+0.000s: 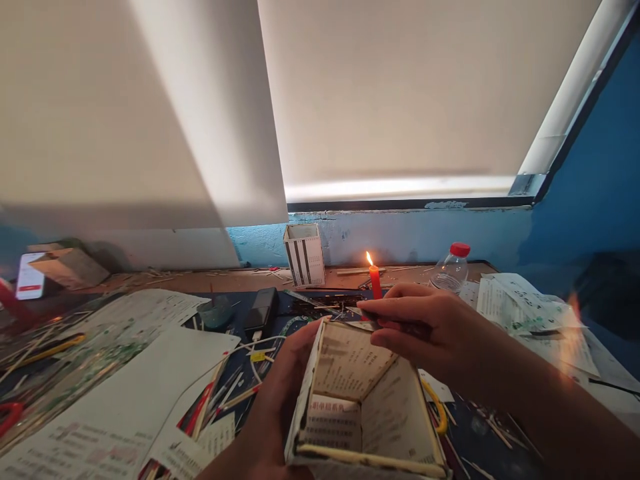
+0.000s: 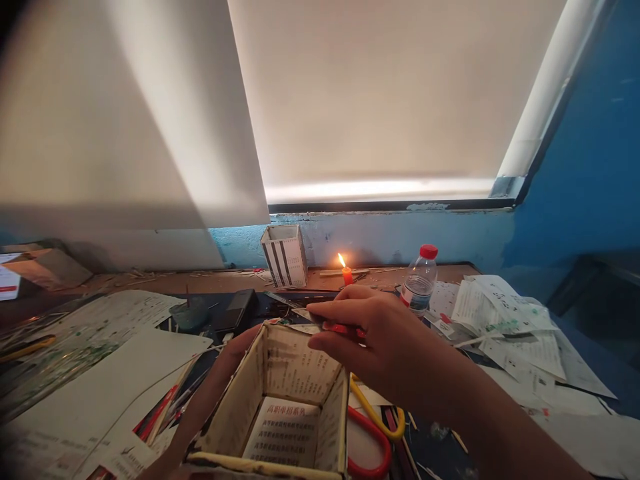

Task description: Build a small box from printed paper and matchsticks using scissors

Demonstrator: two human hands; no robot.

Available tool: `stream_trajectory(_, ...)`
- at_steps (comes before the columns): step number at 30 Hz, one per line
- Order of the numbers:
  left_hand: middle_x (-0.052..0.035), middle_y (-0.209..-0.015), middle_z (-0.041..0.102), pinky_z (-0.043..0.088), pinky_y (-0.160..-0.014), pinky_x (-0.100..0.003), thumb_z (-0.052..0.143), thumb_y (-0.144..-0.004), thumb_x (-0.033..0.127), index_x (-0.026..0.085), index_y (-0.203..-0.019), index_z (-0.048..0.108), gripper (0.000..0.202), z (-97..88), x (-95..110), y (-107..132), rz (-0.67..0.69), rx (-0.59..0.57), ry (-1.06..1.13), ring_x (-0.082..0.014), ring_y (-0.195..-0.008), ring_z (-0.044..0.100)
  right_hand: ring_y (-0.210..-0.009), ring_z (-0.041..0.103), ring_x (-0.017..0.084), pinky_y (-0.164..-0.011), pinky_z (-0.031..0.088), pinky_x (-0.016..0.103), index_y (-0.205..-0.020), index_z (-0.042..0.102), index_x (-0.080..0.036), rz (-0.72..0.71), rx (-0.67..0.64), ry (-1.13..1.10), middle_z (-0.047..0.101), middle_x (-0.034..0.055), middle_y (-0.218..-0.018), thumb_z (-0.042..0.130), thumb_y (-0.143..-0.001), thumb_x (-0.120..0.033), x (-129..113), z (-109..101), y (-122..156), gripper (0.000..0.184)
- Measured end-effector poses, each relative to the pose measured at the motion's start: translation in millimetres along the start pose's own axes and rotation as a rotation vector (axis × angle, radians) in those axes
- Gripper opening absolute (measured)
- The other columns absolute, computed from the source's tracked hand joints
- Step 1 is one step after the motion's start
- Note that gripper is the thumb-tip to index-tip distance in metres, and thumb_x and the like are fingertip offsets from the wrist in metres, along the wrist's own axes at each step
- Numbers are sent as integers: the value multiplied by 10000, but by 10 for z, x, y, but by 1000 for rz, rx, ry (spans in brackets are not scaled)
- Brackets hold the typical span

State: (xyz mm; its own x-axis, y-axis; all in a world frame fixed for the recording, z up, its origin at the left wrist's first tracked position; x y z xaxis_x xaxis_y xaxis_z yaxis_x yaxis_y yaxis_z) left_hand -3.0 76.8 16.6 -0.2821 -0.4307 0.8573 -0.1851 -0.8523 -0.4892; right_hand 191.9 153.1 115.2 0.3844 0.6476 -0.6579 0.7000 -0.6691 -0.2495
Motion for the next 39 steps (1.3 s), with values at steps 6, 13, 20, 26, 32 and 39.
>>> stream_trajectory(6, -167, -1559, 496, 461, -1121, -518, 836, -701, 665, 290, -1529, 449, 988, 74, 114, 33, -50, 103, -41, -444, -1431, 474, -964, 672, 203, -790, 514, 301, -1280, 770, -349, 37, -32, -179, 717, 41, -1068, 705, -976, -480, -19, 98, -36, 337)
stream_trajectory(13, -147, -1363, 662, 485, -1093, -539, 871, -740, 515, 275, -1373, 619, 722, -116, -92, 101, -187, 247, 42, -439, -1328, 577, -958, 663, 185, -780, 504, 289, -1298, 749, -408, 104, -60, -232, 692, 18, -1048, 737, -958, -463, 12, 109, -35, 345)
stream_trajectory(20, -118, -1228, 724, 536, -1041, -532, 755, -872, 466, 299, -1340, 663, 506, -204, -147, 179, -246, 317, 78, -388, -1201, 669, -887, 658, 150, -740, 501, 253, -1284, 759, -406, 98, -124, -292, 684, 4, -1001, 729, -974, -422, -53, 97, -10, 311)
stream_trajectory(26, -127, -1183, 741, 567, -1008, -520, 794, -827, 480, 295, -1346, 668, 565, -148, -111, 104, -233, 284, 53, -396, -1218, 661, -890, 655, 158, -748, 516, 252, -1313, 745, -382, 92, -125, -378, 714, 17, -1030, 747, -966, -378, -35, 112, -19, 347)
stream_trajectory(32, -141, -1282, 707, 526, -1050, -570, 749, -866, 506, 287, -1363, 655, 552, -60, -67, 22, -210, 213, 70, -422, -1294, 617, -871, 666, 166, -750, 520, 272, -1281, 769, -351, 81, -95, -384, 743, 30, -1009, 780, -936, -379, -19, 95, -16, 346)
stream_trajectory(39, -131, -1255, 721, 556, -1011, -522, 807, -813, 500, 306, -1344, 661, 583, -137, -107, 129, -275, 285, 73, -419, -1261, 638, -888, 699, 183, -761, 542, 289, -1202, 815, -325, 122, -35, -364, 763, 38, -1010, 817, -894, -402, 57, 62, -13, 317)
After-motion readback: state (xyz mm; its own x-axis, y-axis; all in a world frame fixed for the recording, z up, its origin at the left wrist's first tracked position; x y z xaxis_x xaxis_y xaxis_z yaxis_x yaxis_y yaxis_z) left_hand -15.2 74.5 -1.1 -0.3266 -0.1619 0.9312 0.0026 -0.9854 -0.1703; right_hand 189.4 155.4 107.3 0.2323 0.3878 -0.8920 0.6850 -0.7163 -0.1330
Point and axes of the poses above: each hand's wrist, its own y-axis away from the middle knuckle, its own z-axis out of the palm, x = y × z, the point moved 5 cm from there along -y, towards the middle knuckle
